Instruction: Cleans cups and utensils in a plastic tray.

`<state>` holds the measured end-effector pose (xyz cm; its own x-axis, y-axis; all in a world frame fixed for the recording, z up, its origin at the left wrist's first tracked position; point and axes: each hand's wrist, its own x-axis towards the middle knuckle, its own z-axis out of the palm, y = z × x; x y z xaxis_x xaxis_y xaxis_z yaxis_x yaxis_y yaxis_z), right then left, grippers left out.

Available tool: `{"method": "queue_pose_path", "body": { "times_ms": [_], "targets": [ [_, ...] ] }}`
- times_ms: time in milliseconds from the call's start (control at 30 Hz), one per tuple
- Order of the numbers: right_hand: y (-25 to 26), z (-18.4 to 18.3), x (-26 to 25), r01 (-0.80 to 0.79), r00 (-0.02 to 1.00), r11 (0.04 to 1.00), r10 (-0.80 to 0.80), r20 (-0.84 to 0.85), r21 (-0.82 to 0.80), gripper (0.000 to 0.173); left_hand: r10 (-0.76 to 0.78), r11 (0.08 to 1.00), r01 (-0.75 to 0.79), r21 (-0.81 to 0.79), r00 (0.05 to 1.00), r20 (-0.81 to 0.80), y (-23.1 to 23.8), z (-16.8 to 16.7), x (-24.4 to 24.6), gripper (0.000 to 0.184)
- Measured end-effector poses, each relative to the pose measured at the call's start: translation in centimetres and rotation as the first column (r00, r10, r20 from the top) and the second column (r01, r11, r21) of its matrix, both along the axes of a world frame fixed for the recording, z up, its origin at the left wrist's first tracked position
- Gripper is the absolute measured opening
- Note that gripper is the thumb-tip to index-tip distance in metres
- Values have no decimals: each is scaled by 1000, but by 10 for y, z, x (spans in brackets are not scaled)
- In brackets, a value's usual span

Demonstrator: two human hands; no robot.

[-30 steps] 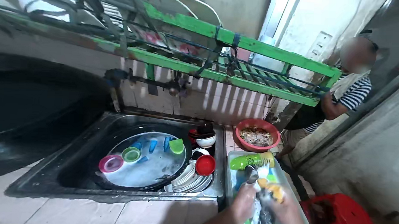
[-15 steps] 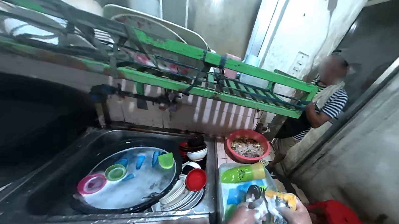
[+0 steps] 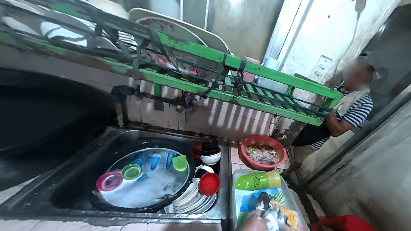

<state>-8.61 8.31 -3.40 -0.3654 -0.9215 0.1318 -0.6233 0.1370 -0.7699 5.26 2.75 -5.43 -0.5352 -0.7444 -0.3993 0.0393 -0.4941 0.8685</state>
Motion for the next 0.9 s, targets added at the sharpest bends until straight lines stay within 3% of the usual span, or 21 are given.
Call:
{"method": "queue_pose_path", "body": {
  "times_ms": [67, 133, 267, 367, 433, 500, 600, 667, 800, 900],
  "targets": [
    [-8, 2, -17, 26, 997, 999, -22, -75, 47, 50, -29, 1000, 29, 10, 999, 20, 0, 1, -1, 30],
    [-20, 8, -39, 109, 987, 993, -113, -114, -39, 47, -35, 999, 35, 27, 999, 28, -1, 2, -4, 28],
    [-33, 9, -64, 315, 927, 934, -264, 268, -168, 46, -33, 999, 33, 30, 999, -4, -2, 2, -2, 29],
    [-14, -2, -42, 213, 881, 977, -187, 435, -11, 53, -81, 996, 83, 28, 996, -47, 1, 5, -2, 28],
    [-11, 2, -28, 205, 912, 973, -229, 340, 107, 53, -118, 992, 121, 25, 990, -71, 1, 4, -2, 24],
    [-17, 8, -39, 293, 917, 956, -286, 279, 19, 46, -138, 990, 139, 11, 988, -70, 0, 0, -1, 21],
    [-30, 11, -66, 385, 786, 893, -184, 591, -234, 33, -121, 993, 121, 6, 993, 11, -1, 3, -2, 23],
    [-29, 14, -46, 418, 672, 885, -149, 726, -205, 26, -63, 998, 62, 12, 997, 50, -2, 7, -4, 23],
    [-20, 1, 10, 307, 737, 951, -227, 637, -17, 43, 32, 998, -32, 46, 999, -7, -2, 9, -1, 23],
    [-22, 11, -14, 235, 816, 972, -208, 539, 20, 42, 153, 984, -131, 121, 970, -190, -3, 3, 2, 25]
  ]
}}
